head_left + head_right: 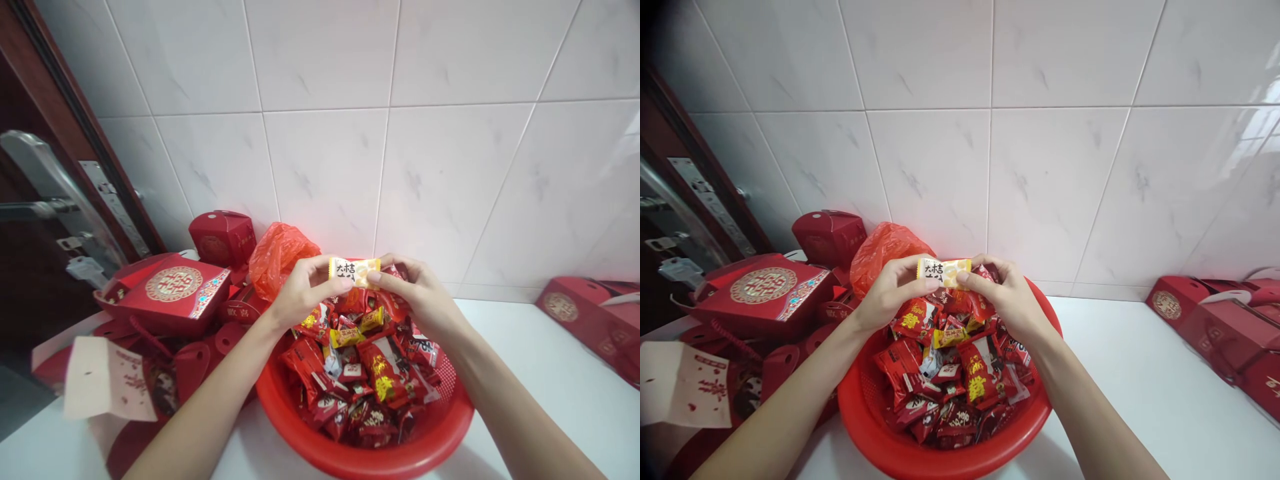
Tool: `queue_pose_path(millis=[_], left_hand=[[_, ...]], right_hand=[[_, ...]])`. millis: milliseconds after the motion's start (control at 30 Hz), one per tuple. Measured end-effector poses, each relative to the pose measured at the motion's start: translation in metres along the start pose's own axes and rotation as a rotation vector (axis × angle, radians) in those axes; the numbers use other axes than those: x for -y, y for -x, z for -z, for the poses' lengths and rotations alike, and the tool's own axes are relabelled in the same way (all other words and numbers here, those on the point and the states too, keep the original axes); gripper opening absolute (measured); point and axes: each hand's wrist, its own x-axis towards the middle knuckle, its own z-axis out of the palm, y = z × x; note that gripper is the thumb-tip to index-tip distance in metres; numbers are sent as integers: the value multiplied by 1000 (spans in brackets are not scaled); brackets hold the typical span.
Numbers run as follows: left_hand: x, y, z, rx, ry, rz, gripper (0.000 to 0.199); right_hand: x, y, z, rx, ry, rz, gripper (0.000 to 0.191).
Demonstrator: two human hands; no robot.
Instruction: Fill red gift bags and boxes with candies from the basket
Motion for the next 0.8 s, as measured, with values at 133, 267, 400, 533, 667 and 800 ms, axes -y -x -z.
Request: queue_pose_path(millis=[133,267,400,533,667,800], left_hand=[[0,0,-1,-28,-46,6,26],[-2,0,-2,-37,-40,4,23],[-3,0,-2,-37,-34,-6,20],[-2,1,-2,-35,-21,-10,17],[-1,1,-1,-32,-15,-6,17],[-1,1,-1,-31,-38,-12,17]], right_hand=[[0,0,0,4,9,24,27],[0,-1,1,22,22,39,25],[0,0,1,27,23,37,25],[0,0,0,21,11,20,26],[0,0,0,18,33,23,27],[1,0,0,21,43,25,28]])
